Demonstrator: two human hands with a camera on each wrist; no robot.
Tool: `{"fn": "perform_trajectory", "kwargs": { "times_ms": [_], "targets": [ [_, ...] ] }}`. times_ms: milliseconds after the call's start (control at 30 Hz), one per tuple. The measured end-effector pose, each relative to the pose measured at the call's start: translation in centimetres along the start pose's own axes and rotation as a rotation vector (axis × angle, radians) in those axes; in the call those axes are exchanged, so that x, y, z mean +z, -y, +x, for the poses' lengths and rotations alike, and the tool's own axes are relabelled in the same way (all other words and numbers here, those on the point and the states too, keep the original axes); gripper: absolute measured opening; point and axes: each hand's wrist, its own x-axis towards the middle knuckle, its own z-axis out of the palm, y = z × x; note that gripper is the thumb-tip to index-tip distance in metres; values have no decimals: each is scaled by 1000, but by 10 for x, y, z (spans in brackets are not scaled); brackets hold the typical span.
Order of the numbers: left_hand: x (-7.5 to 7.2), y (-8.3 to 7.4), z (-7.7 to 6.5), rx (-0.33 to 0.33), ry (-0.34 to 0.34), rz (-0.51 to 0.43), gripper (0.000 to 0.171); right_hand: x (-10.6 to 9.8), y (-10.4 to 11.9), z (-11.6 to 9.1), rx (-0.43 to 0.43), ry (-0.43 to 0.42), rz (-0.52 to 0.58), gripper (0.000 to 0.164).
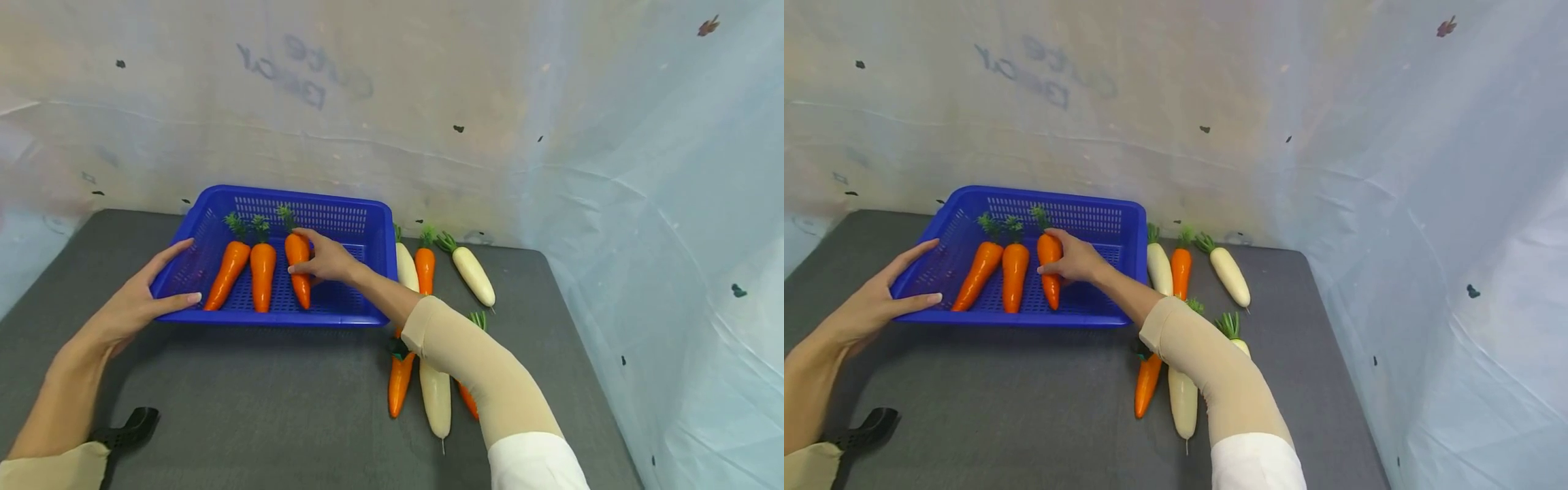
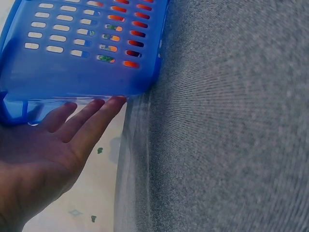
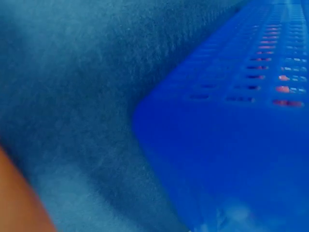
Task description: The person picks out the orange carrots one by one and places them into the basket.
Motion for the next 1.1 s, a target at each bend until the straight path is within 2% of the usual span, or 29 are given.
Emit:
{"fn": "perform_trajectory", "kwargs": {
  "times_ms": [300,533,767,900,1100],
  "targets": [
    [2,0,0,2,-5,10,89,18,-2,7,20,13,-11,79],
    [1,-2,0,-3,-4,19,89,20,-4,12,33,4,-92,80],
    [0,-1,-2,-2,-7,31,87,21,-5,13,13,78,-64,80],
    [1,0,-2,6,-5,48,87,17,-6,10,6,78,-94,79],
    [0,-2,-1,3,-17,39,88,-3,7,3,-40,7,-212,78]
  ]
}}
